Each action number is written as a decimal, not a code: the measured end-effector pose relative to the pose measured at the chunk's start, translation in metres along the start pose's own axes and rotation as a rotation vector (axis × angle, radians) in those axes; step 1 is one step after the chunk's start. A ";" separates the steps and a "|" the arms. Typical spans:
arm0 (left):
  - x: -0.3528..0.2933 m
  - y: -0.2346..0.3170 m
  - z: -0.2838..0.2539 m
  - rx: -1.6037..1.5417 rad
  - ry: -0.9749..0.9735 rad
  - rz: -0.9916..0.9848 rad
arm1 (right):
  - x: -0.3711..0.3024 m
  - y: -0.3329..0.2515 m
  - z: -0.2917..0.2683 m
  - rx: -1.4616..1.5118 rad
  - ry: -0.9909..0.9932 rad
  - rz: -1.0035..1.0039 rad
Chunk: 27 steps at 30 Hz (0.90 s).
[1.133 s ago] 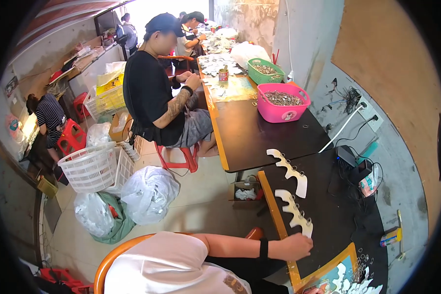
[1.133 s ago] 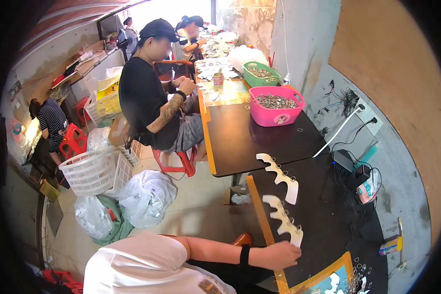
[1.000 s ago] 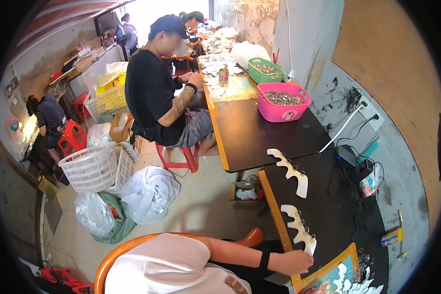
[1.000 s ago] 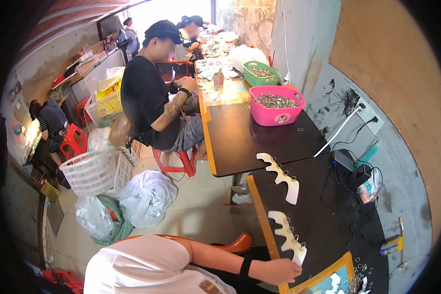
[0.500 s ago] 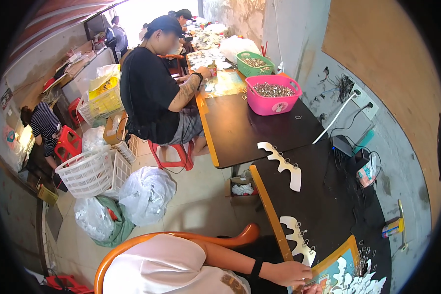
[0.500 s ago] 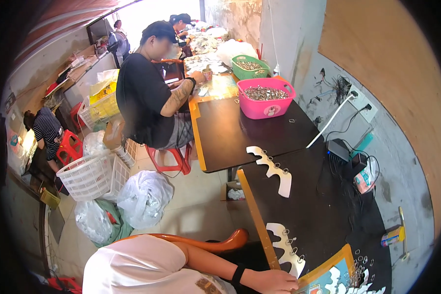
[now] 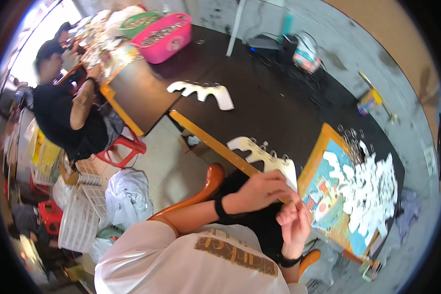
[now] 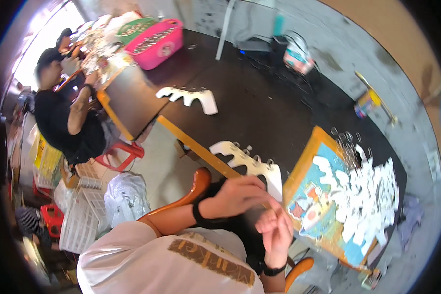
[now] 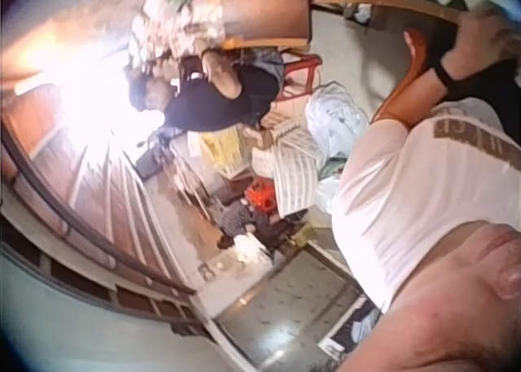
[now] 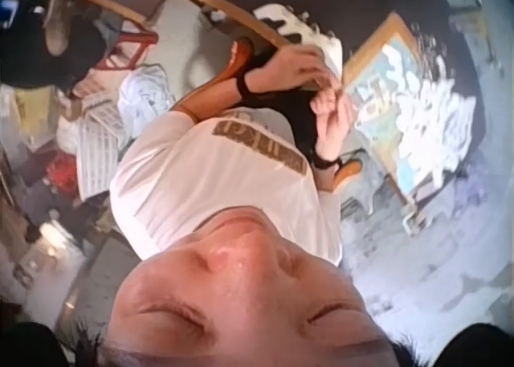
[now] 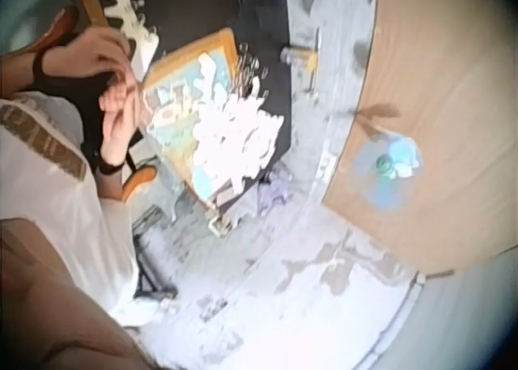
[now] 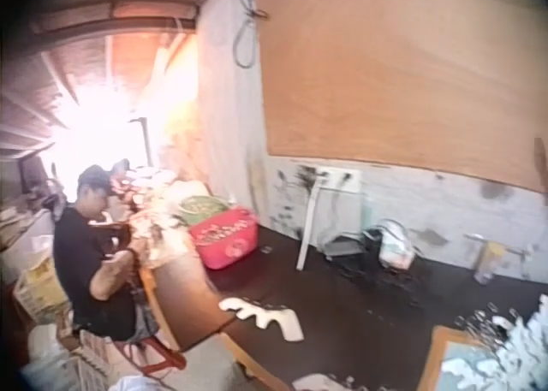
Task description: Assemble small white shoe components by inserting plastic loops through pre-cut holes.
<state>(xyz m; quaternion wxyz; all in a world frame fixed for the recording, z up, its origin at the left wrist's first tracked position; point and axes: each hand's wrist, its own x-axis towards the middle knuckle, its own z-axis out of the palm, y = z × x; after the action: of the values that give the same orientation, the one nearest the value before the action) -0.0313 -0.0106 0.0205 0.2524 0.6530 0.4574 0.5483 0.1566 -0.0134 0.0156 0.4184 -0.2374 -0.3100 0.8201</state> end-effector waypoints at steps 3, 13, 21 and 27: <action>0.000 0.003 -0.015 -0.086 -0.011 -0.046 | 0.000 0.004 -0.001 -0.139 -0.077 0.008; -0.013 -0.011 -0.015 -0.636 0.030 -0.481 | -0.001 0.016 0.015 0.178 -0.121 0.100; -0.022 -0.039 -0.064 -0.568 0.627 -0.526 | 0.001 0.008 -0.003 -0.122 0.076 -0.006; -0.048 -0.061 -0.100 -0.402 0.972 -0.652 | 0.002 0.009 -0.018 -0.090 0.104 -0.040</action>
<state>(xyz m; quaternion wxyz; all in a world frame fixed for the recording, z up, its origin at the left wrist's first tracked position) -0.1446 -0.0425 -0.0262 0.2877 0.0947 0.5840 0.7531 0.1624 -0.0099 -0.0035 0.4392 -0.2917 -0.3291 0.7834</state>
